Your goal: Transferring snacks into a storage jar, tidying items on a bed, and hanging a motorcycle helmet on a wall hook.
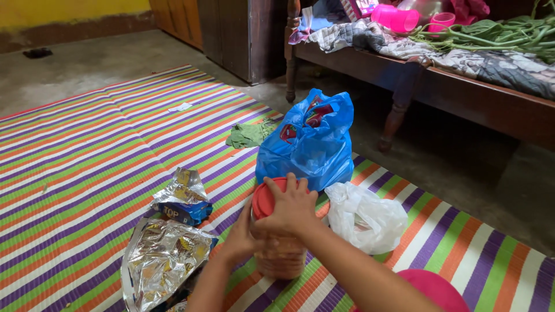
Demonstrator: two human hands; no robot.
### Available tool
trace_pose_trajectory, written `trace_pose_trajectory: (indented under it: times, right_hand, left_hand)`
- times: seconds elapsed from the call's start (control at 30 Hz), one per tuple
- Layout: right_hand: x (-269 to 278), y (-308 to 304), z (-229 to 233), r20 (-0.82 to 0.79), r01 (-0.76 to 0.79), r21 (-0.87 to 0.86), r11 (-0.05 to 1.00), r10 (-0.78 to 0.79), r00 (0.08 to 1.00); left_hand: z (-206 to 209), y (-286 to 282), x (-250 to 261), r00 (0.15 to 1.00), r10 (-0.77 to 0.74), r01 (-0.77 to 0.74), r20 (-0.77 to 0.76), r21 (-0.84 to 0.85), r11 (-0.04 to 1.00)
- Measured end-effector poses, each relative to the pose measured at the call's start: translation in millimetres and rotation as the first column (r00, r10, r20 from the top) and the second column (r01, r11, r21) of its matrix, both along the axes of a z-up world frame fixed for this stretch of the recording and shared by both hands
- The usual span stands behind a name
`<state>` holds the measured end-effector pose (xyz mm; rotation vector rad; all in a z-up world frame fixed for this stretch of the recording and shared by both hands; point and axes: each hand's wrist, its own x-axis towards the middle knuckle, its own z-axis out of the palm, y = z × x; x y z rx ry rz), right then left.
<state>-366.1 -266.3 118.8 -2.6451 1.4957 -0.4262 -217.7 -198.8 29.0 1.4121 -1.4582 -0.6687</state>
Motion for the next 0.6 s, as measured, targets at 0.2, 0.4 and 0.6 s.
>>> trace_pose_trajectory:
  times: [0.2,0.4,0.6]
  right_hand:
    - [-35,-29,18,0.051,0.029,0.149,0.988,-0.037,0.998]
    - [-181,-66,147,0.655,-0.189,0.129,0.974,0.059,0.753]
    - [-347,-154,167,0.149,0.325,-0.325,0.888,-0.291,0.945]
  left_hand:
    - [0,-37,22,0.976,0.022,-0.023,0.214,0.002,1.000]
    - [38,-88,-23,0.680,0.472,-0.094,0.561,-0.572,0.815]
    - [77,-128,-48,0.377,0.732,-0.193,0.567,-0.725,0.661]
